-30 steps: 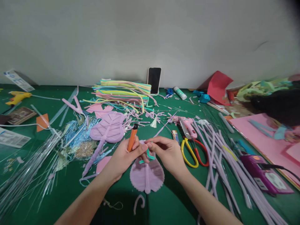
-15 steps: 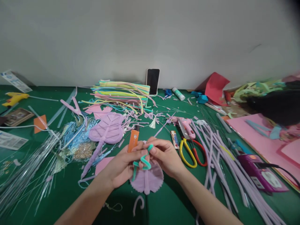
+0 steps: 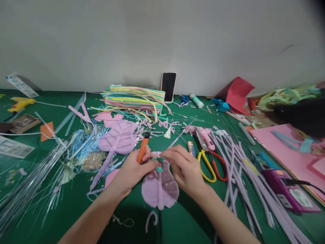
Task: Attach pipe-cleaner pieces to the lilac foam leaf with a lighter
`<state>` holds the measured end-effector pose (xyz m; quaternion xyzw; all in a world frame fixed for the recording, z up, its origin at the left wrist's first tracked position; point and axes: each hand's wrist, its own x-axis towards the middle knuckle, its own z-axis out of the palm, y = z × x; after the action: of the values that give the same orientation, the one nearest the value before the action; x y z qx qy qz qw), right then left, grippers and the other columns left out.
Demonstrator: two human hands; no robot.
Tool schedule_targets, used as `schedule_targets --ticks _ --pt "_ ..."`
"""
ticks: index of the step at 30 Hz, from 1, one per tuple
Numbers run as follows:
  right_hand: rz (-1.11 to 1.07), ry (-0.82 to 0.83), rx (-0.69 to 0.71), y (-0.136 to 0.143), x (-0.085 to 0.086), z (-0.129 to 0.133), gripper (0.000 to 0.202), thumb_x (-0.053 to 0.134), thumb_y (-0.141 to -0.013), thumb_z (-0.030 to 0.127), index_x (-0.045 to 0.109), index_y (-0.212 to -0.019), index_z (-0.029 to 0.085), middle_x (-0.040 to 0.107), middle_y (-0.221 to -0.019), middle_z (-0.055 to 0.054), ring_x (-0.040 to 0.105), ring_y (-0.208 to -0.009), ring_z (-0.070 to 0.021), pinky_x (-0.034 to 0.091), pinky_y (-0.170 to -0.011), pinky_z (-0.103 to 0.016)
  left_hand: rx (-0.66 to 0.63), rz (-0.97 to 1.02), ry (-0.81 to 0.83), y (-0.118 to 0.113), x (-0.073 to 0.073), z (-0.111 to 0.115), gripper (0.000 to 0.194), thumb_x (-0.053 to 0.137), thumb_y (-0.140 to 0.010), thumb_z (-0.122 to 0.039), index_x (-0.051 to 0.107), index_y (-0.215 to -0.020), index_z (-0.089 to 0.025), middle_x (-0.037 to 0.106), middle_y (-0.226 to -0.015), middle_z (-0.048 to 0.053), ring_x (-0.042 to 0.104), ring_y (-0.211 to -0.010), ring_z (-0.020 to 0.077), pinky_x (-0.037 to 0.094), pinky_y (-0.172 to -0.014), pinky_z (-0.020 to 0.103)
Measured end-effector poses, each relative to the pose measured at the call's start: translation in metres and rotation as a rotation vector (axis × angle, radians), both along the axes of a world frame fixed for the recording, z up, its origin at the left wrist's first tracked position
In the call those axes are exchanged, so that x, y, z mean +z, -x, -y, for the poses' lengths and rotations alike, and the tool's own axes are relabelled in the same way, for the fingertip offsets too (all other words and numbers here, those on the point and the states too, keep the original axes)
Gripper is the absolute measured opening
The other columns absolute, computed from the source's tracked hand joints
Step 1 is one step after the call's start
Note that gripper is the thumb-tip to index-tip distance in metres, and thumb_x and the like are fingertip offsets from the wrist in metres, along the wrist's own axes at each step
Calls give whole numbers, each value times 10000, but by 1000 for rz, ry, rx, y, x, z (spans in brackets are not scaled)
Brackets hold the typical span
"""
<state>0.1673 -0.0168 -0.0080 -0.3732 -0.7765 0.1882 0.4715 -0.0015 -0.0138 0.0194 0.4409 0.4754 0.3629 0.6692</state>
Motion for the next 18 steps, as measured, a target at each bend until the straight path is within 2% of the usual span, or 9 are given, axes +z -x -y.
schedule_targets --ticks 2,4,8,11,14,16,18 --pt "88 -35 -28 -2 0 0 263 471 -893 134 659 -1034 252 646 -897 -55 591 -820 -166 495 -706 -285 19 -34 -62 0 -2 0 420 690 -714 -281 286 -626 -206 480 -673 -52 463 -595 86 373 -554 207" --pt "135 4 -53 -3 0 0 255 487 -902 172 666 -1054 272 638 -902 -52 590 -821 -166 506 -718 -292 20 -92 -106 0 -3 0 418 682 -719 -284 285 -617 -204 437 -639 -61 455 -612 92 363 -575 208" --pt "117 -44 11 -4 -2 -2 353 444 -913 131 633 -1164 294 618 -932 -55 586 -852 -159 520 -727 -298 51 -143 -140 1 -3 0 428 703 -705 -266 291 -610 -201 332 -567 -89 388 -564 76 304 -542 190" --pt "111 -124 73 -6 -4 -5 492 403 -903 50 537 -1305 301 618 -918 -51 572 -875 -158 518 -747 -305 59 -86 -119 2 -3 -1 461 732 -686 -283 284 -614 -203 391 -577 -86 449 -592 81 336 -559 187" --pt "160 -126 122 -9 -5 -6 563 401 -898 22 440 -1395 285 628 -867 -40 569 -875 -160 516 -770 -308 35 -121 -116 4 -5 -4 474 739 -690 -318 285 -612 -206 394 -553 -91 495 -590 92 362 -560 194" --pt "146 -91 129 -9 -5 -5 553 445 -900 49 441 -1394 296 652 -865 -29 584 -861 -155 516 -765 -298 36 -192 -154 6 -7 -5 461 716 -721 -327 285 -609 -209 394 -524 -96 490 -558 91 361 -549 200" --pt "46 8 110 -9 -4 -5 511 526 -889 102 492 -1352 318 688 -881 -12 614 -838 -145 517 -765 -287 19 -221 -193 8 -7 -6 446 681 -758 -332 277 -611 -213 483 -546 -78 518 -577 103 388 -570 215"
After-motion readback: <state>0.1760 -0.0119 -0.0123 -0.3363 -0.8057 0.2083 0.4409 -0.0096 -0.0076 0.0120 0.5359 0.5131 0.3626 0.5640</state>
